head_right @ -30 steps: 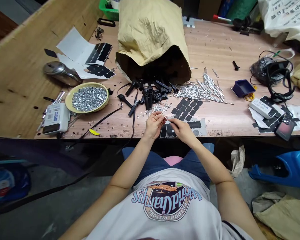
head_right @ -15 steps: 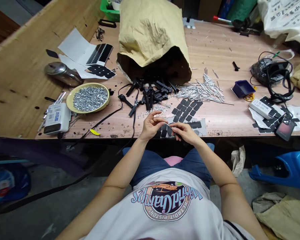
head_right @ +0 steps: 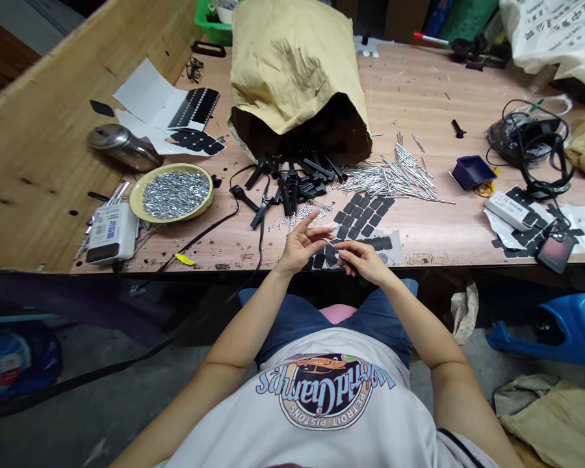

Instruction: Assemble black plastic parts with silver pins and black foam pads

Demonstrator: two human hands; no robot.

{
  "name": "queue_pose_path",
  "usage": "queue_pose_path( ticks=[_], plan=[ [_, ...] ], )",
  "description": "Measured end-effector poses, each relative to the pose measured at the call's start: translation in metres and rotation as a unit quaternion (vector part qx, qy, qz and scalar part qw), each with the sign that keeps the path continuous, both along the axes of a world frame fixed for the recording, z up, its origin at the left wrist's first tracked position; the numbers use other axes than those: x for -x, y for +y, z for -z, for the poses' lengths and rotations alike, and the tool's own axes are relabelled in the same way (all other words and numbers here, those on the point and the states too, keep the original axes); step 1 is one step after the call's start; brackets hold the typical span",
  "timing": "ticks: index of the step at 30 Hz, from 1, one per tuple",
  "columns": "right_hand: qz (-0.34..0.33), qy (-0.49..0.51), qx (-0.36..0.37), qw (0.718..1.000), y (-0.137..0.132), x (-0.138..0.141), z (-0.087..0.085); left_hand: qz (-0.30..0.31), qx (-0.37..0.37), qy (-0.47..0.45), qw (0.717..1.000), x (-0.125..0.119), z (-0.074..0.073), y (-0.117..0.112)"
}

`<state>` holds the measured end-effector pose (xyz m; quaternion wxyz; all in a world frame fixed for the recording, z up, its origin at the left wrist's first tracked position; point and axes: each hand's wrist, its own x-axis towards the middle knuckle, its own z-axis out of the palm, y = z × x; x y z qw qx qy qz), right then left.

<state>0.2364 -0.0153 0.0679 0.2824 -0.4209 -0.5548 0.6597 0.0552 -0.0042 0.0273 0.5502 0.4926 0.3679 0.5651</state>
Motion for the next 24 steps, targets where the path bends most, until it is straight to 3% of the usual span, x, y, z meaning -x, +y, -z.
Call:
queue_pose_path(
  ticks=[5, 8, 10, 12, 14, 17, 20, 24],
  plan=[
    [-0.005, -0.035, -0.031, 0.999, -0.003, -0.006, 0.006, -0.022, 0.002, 0.034, 0.999, 0.0, 0.011, 0.004],
    [0.034, -0.142, -0.124, 0.981, 0.01, -0.02, 0.011, -0.071, 0.024, 0.061, 0.995, 0.002, 0.018, 0.004],
    [0.081, -0.263, -0.222, 0.936, 0.029, -0.033, 0.012, -0.109, 0.031, 0.077, 0.991, 0.004, 0.021, 0.002],
    [0.101, -0.392, -0.288, 0.868, 0.054, -0.045, 0.011, -0.135, 0.025, 0.091, 0.986, 0.005, 0.021, 0.0],
    [0.088, -0.498, -0.296, 0.811, 0.079, -0.053, 0.008, -0.147, 0.013, 0.104, 0.984, 0.005, 0.019, -0.003],
    [0.047, -0.591, -0.265, 0.761, 0.1, -0.055, 0.006, -0.155, -0.002, 0.118, 0.981, 0.005, 0.015, -0.006],
    [-0.006, -0.602, -0.27, 0.752, 0.09, -0.049, 0.006, -0.164, 0.001, 0.128, 0.978, 0.007, 0.013, -0.009],
    [-0.11, -0.543, -0.305, 0.775, 0.068, -0.042, 0.008, -0.17, 0.009, 0.139, 0.976, 0.01, 0.013, -0.011]
  ],
)
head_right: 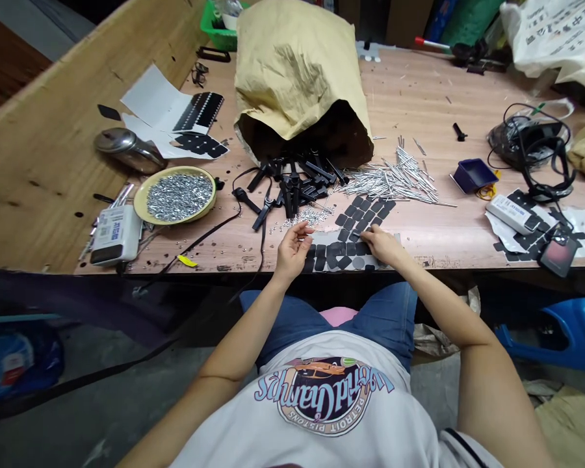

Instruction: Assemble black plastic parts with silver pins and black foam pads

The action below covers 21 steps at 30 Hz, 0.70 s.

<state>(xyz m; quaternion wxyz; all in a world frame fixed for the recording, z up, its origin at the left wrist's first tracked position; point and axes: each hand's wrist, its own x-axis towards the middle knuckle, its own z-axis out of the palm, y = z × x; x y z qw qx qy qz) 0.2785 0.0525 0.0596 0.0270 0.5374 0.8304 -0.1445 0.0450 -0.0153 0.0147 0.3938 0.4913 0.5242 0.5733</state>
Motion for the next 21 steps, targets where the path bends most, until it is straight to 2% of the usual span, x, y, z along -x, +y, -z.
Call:
queue_pose_path(
  ticks=[2, 5, 6, 7, 10, 12, 16, 17, 18, 21],
  plan=[
    [0.014, 0.02, -0.019, 1.0, 0.004, -0.002, -0.001, -0.002, -0.003, 0.003, 1.0, 0.001, -0.001, -0.001],
    [0.091, 0.023, -0.058, 0.994, 0.017, -0.008, -0.001, -0.001, -0.008, 0.004, 1.0, 0.0, -0.004, -0.001],
    [0.096, 0.019, -0.056, 0.994, 0.017, -0.008, 0.0, -0.001, -0.007, 0.003, 1.0, 0.001, -0.005, -0.002],
    [0.083, 0.019, -0.045, 0.995, 0.015, -0.008, 0.001, -0.003, -0.006, 0.002, 1.0, 0.001, -0.005, -0.002],
    [-0.016, 0.037, 0.003, 0.999, -0.001, -0.004, 0.004, -0.015, -0.005, -0.002, 1.0, 0.003, -0.005, -0.003],
    [-0.031, 0.042, 0.003, 0.999, -0.006, -0.002, 0.002, -0.016, -0.008, -0.006, 1.0, 0.004, -0.005, -0.004],
    [0.086, -0.01, -0.039, 0.996, 0.009, -0.003, -0.008, -0.01, -0.009, -0.001, 1.0, 0.004, -0.007, -0.005],
    [0.093, -0.021, -0.034, 0.995, 0.012, -0.004, -0.009, -0.012, -0.007, 0.002, 1.0, 0.004, -0.008, -0.005],
    [0.081, -0.025, -0.023, 0.996, 0.011, -0.003, -0.009, -0.014, -0.006, 0.005, 1.0, 0.004, -0.009, -0.005],
    [-0.012, 0.014, 0.013, 1.0, -0.002, 0.0, -0.003, -0.024, -0.007, 0.008, 1.0, 0.004, -0.009, -0.003]
  ],
)
